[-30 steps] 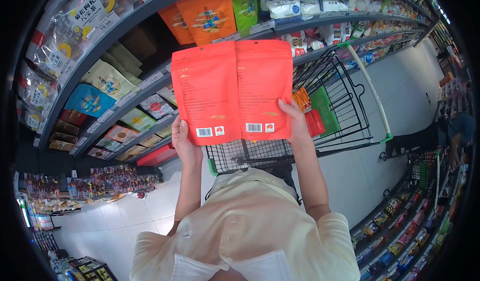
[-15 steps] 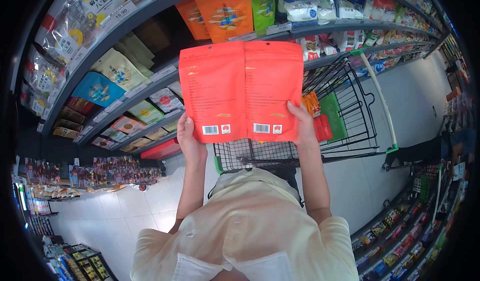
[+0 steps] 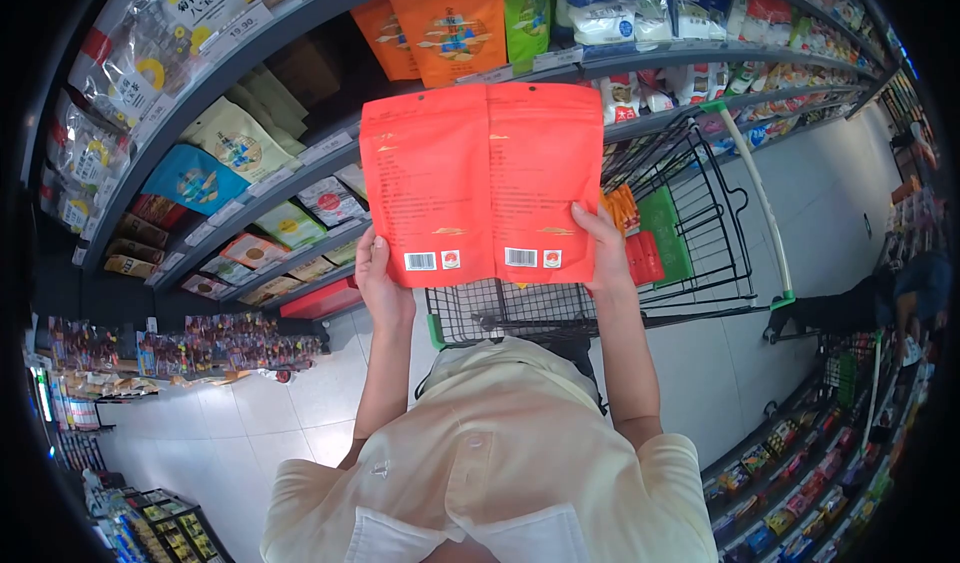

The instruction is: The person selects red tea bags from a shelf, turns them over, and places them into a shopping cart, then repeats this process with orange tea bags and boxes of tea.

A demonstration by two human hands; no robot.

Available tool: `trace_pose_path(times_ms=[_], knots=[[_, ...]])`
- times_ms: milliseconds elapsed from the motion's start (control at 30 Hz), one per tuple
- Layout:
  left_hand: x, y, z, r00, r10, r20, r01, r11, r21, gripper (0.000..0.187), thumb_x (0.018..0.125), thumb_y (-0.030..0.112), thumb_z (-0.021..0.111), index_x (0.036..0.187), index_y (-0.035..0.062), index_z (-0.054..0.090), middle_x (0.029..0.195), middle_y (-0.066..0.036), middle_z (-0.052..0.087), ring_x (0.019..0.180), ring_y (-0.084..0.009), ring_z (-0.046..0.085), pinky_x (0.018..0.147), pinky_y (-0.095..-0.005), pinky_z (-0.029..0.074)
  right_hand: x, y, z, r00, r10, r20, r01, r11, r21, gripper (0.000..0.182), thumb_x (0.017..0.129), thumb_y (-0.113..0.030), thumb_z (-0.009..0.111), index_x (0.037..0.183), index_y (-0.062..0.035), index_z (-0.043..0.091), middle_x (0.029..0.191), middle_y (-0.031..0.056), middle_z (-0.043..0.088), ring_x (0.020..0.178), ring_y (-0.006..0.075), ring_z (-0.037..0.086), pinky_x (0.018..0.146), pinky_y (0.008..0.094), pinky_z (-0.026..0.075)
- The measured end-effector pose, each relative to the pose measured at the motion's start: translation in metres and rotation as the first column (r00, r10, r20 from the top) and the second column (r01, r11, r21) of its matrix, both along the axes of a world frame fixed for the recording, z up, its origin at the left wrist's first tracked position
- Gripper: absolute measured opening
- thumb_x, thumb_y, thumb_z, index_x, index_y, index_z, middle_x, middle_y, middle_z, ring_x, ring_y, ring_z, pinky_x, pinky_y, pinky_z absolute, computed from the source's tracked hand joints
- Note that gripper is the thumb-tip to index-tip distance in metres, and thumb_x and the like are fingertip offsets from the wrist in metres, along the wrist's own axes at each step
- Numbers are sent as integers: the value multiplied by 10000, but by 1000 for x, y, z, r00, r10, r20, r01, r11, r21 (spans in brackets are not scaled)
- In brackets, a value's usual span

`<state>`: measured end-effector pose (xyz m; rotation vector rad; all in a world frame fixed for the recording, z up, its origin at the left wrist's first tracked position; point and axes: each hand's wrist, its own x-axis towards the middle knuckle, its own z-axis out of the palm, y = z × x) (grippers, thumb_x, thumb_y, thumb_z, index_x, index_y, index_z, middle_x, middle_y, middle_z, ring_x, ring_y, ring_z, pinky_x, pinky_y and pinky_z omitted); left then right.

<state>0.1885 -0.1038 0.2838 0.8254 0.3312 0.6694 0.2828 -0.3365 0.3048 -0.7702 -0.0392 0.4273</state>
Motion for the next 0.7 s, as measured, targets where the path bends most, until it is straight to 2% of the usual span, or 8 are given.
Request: trace_pose_path(times_ms=[467, 567, 700], knots=[[-1, -2, 0, 998, -53, -27, 52, 998, -22, 216, 890, 113, 451, 1079, 7, 471, 1044, -104, 567, 933, -166, 566, 816, -308, 471, -6, -1, 1, 1000, 14, 14, -14, 1000, -7, 428, 832, -114, 487, 1228, 1, 375, 1156, 128, 508, 1019, 214, 542, 856, 334, 460], [0, -7, -1, 994, -106, -26, 103, 990, -96, 192, 884, 102, 471, 1057, 19, 467, 1009, -82, 573, 909, -131, 555, 797, -273, 461, -7, 2, -2, 1000, 16, 1, -16, 1000, -10, 428, 835, -119, 490, 1229, 1, 374, 1156, 129, 506, 1018, 218, 541, 858, 335, 458], [-1, -19, -15, 960, -263, -99, 244, 955, -169, 212, 889, 125, 468, 1092, 63, 456, 1052, -55, 544, 951, -121, 530, 820, -281, 440, -13, 17, -6, 1000, -15, -20, 15, 1000, -16, 429, 848, -153, 495, 1227, 9, 375, 1157, 131, 504, 1018, 208, 539, 854, 337, 454]])
